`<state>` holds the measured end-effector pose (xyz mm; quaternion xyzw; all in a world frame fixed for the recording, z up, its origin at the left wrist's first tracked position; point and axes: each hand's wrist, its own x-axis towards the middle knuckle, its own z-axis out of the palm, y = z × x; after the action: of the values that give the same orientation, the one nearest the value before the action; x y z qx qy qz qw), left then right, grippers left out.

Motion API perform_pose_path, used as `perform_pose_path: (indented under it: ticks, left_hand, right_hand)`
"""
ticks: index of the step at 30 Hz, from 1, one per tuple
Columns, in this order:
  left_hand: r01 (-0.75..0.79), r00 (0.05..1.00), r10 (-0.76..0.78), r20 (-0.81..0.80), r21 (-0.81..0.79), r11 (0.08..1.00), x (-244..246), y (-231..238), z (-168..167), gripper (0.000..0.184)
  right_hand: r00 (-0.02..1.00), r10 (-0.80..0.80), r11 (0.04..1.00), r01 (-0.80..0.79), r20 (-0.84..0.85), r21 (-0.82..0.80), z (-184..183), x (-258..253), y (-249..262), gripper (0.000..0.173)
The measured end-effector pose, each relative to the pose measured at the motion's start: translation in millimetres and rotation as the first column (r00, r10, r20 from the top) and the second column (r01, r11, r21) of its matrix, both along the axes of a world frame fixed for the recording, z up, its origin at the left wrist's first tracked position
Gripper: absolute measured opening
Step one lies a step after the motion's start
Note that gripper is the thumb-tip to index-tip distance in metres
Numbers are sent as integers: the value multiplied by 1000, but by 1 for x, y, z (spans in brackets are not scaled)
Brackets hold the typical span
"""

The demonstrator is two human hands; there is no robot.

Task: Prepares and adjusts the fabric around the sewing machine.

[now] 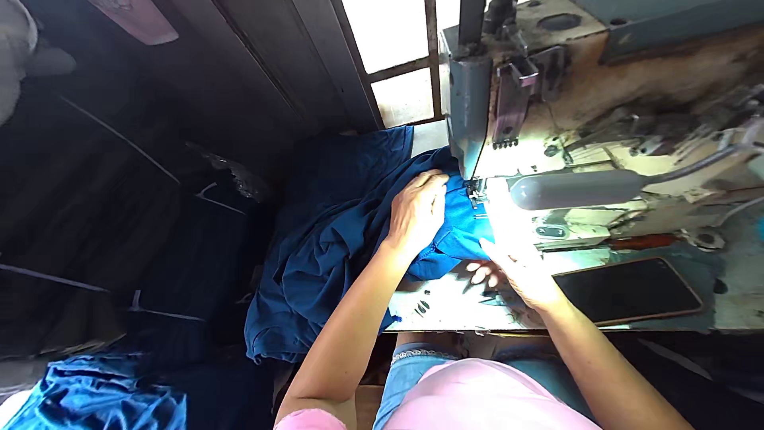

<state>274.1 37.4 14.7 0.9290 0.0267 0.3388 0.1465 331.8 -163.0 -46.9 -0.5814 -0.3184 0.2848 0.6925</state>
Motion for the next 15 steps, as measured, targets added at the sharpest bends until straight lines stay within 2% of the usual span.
perform_pose_path:
  ticks: [3,6,8,10,11,13,15]
  left_hand:
    - [97,990,-85,112,-109,989,-25,2,10,25]
    - [196,977,-188,100,-87,977,-66,9,35,19]
    - [231,973,-231,-28,-2,973,-80,8,39,21]
    - [232,956,-196,-219,152,961,-78,-3,27,36]
    - [245,950,-189,-247,222,944,-72,-8,17,38]
    - [278,958,-246,-145,273,921,-59,-12,2,26]
    - [325,945,-326,-33,225,918,-49,-13,4,24]
  right_hand:
    - [998,-16,999,18,66,-35,2,5,-13,34]
    - [948,-141,990,137,285,33,-7,12,-38,33]
    - [894,-263,964,233,363,126,-8,14,-47,25]
    - [842,-353,932,277,408,233,-1,10,-43,20]
    - [818,-376,920,276,436,277,4,7,-37,17]
    - [773,-369,919,221,516,325,11,1,-24,17]
    - [732,-292,947,130,615,295,18,0,-12,30]
